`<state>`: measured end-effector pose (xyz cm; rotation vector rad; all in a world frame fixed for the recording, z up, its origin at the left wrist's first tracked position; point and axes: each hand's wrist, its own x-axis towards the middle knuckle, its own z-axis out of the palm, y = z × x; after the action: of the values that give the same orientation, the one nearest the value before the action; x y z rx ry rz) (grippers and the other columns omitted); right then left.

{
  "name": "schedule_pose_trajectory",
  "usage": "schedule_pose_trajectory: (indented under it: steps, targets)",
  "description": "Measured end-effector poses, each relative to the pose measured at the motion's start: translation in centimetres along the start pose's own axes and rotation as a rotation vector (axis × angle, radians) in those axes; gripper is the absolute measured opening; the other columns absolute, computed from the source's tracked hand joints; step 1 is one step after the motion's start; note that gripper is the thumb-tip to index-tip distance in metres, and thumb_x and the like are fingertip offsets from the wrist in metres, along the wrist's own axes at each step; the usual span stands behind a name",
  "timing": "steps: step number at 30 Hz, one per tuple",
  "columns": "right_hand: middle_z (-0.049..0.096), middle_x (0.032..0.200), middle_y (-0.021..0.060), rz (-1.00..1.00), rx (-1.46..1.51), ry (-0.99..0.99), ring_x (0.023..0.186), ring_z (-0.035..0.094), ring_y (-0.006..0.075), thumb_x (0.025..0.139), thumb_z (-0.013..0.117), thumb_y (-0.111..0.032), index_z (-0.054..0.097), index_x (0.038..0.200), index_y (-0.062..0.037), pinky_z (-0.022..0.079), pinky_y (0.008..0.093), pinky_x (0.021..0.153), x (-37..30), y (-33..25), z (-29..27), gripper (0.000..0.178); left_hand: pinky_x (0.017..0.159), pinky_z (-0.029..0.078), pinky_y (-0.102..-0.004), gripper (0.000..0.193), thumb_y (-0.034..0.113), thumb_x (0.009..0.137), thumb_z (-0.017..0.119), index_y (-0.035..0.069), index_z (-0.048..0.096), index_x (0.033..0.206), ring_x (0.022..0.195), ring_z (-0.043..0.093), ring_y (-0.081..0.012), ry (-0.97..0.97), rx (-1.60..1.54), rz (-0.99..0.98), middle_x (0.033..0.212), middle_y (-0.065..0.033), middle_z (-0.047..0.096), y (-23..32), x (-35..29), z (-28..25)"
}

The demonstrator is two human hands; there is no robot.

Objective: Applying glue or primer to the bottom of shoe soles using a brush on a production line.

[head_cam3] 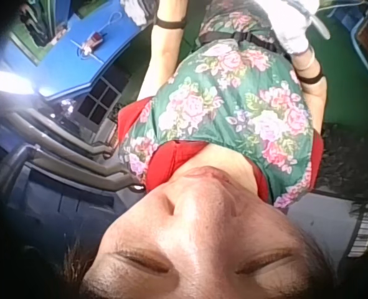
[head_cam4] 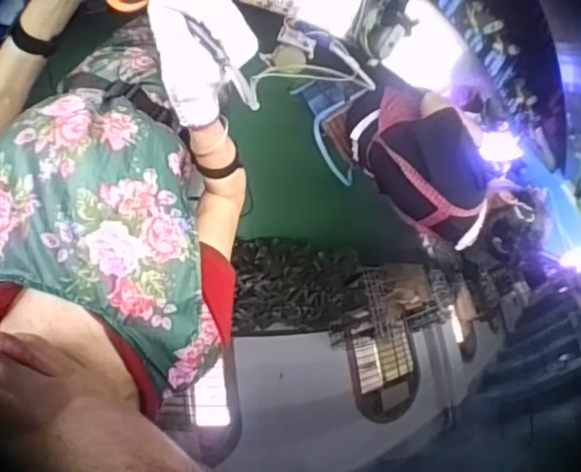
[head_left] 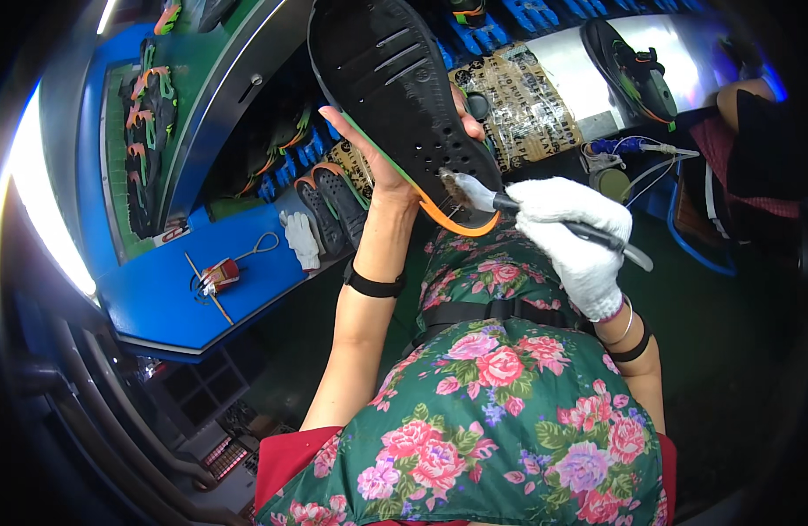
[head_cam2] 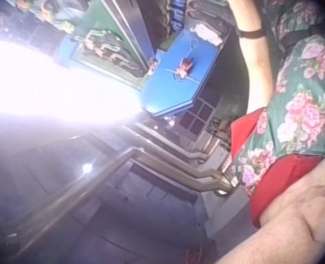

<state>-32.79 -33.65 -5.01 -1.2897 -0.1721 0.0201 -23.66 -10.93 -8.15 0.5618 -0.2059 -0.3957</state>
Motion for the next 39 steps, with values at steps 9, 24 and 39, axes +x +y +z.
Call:
schedule_pose_trajectory:
  steps: [9, 24, 39]
  targets:
    - [0.077, 0.094, 0.0155, -0.019, 0.095, -0.277, 0.085, 0.075, 0.0238, 0.075, 0.079, 0.003, 0.077, 0.085, -0.0021, 0.058, 0.0349, 0.076, 0.5, 0.0, -0.5, 0.012, 0.083, 0.055, -0.0492, 0.128, 0.104, 0.066, 0.034, 0.0, 0.05, 0.139, 0.088, 0.067, -0.0337, -0.019, 0.079, -0.112, 0.106, -0.0219, 0.064, 0.8, 1.0, 0.2]
    - [0.076, 0.107, 0.0084, -0.384, -0.337, -0.641, 0.089, 0.074, 0.0251, 0.08, 0.076, -0.002, 0.076, 0.104, -0.0075, 0.06, 0.0347, 0.079, 1.8, 1.1, -0.9, 0.025, 0.071, 0.065, -0.0553, 0.115, 0.093, 0.075, 0.036, 0.003, 0.046, 0.146, 0.083, 0.074, -0.0411, 0.035, 0.02, -0.55, 0.115, -0.0244, 0.068, 0.1, 0.6, -0.7]
    - [0.076, 0.097, 0.0171, 0.301, 0.314, 0.009, 0.085, 0.074, 0.0216, 0.078, 0.079, 0.004, 0.077, 0.095, 0.0049, 0.058, 0.0293, 0.079, 3.5, -0.5, -2.6, 0.018, 0.082, 0.062, -0.0471, 0.075, 0.062, 0.104, 0.028, -0.001, 0.057, 0.132, 0.09, 0.073, -0.0377, 0.328, -0.187, -0.365, 0.11, -0.0205, 0.07, -3.2, -1.9, -3.7]
